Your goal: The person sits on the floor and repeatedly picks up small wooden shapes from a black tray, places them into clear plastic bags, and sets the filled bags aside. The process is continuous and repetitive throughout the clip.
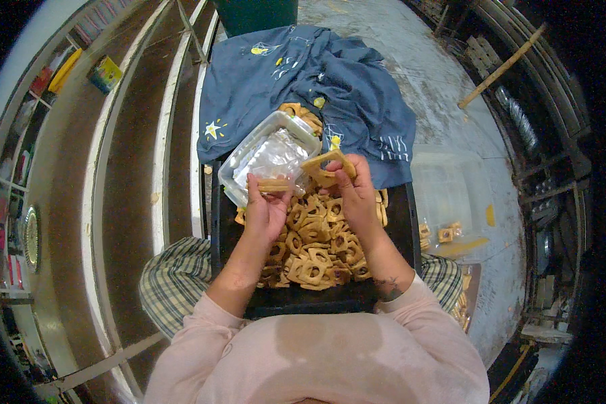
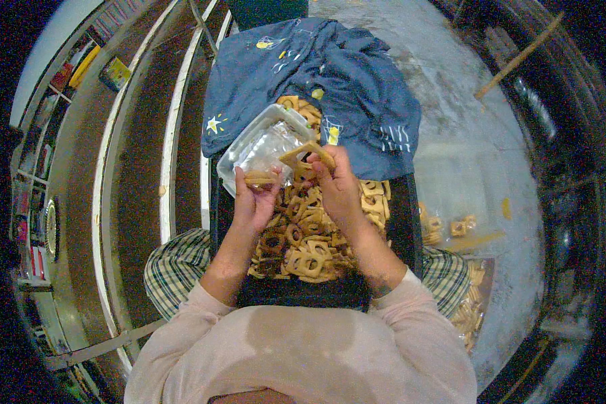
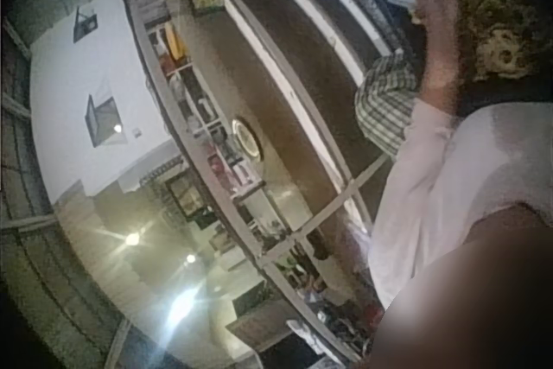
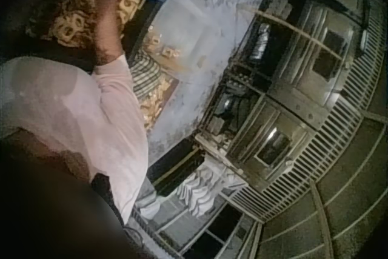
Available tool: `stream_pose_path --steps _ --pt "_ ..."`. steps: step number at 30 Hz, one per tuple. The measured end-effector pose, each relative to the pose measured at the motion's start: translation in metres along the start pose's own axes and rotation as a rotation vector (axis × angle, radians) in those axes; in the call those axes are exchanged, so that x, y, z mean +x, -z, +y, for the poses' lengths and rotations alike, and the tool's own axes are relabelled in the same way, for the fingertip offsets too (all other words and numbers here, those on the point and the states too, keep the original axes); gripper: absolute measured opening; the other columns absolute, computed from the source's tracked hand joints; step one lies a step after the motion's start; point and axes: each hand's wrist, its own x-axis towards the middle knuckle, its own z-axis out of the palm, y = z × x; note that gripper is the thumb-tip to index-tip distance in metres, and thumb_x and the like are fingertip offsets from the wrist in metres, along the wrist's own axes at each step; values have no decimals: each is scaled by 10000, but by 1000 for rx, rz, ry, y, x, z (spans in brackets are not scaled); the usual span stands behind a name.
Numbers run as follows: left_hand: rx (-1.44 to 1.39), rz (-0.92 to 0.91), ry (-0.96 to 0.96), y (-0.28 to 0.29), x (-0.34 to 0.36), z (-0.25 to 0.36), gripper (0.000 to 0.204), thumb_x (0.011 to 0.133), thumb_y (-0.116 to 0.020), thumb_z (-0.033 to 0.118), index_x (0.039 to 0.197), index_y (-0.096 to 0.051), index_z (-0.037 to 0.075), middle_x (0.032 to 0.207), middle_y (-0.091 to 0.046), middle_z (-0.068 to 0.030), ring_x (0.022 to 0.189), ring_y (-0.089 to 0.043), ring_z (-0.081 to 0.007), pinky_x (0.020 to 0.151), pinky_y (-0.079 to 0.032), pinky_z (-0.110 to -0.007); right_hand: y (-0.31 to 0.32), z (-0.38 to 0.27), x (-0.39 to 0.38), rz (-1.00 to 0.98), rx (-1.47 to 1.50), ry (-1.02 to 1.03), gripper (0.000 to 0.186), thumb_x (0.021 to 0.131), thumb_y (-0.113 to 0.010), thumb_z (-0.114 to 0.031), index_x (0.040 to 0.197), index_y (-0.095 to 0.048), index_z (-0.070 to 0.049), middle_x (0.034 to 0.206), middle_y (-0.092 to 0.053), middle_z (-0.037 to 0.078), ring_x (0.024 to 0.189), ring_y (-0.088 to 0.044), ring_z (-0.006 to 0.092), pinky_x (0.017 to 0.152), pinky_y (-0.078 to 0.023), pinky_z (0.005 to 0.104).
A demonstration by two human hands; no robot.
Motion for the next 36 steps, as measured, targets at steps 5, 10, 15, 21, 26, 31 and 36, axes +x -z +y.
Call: stream_pose_path --steps 5,10,15,21,26,31,36 --pt "62 -37 15 -6 -7 -5 559 845 -396 483 1172 -355 31 1163 -427 -121 1056 -457 -243 907 -418 -401 -12 -6 -4 -118 -418 -23 276 851 -488 -85 1043 -300 -21 970 -468 84 729 -531 148 616 -470 267" --pt "94 -55 -4 -5 -8 -5 578 831 -412 500 1161 -359 29 1136 -441 -107 1024 -472 -223 903 -426 -361 -12 -11 -9 26 -615 336 300 717 -604 -1 977 -457 -29 914 -523 134 751 -556 232 631 -452 304" --pt "172 -33 -14 -4 -10 -8 572 832 -393 515 1173 -360 57 1129 -443 -103 1021 -473 -224 906 -414 -360 -11 -14 -8 57 -763 563 245 611 -646 11 843 -586 -39 902 -540 119 808 -540 261 741 -412 326" --pt "48 -105 -18 -9 -10 -4 585 820 -401 527 1234 -305 126 1181 -412 -104 1067 -460 -239 927 -378 -369 -15 -7 -16 254 -479 508 156 713 -613 -21 867 -594 -38 993 -507 82 929 -488 172 813 -390 290" --pt "146 -63 -173 -12 -11 -2 629 817 -397 524 1247 -263 86 1221 -377 -106 1088 -442 -261 932 -396 -367 -10 9 -10 267 154 7 186 714 -599 25 899 -584 10 1073 -455 60 982 -470 139 828 -409 273" --pt "96 -78 -47 -11 -13 -5 650 811 -387 533 1252 -265 72 1233 -369 -108 1118 -411 -255 932 -396 -375 -14 24 -10 193 451 -78 170 722 -603 10 892 -597 4 1102 -449 66 1023 -461 160 865 -395 271" --pt "97 -76 -52 -7 -9 -9 657 811 -336 566 1229 -303 60 1203 -413 -119 1074 -452 -243 900 -413 -363 -17 32 -11 173 19 157 208 676 -630 49 876 -608 -1 1203 -398 116 1090 -424 223 918 -351 306"
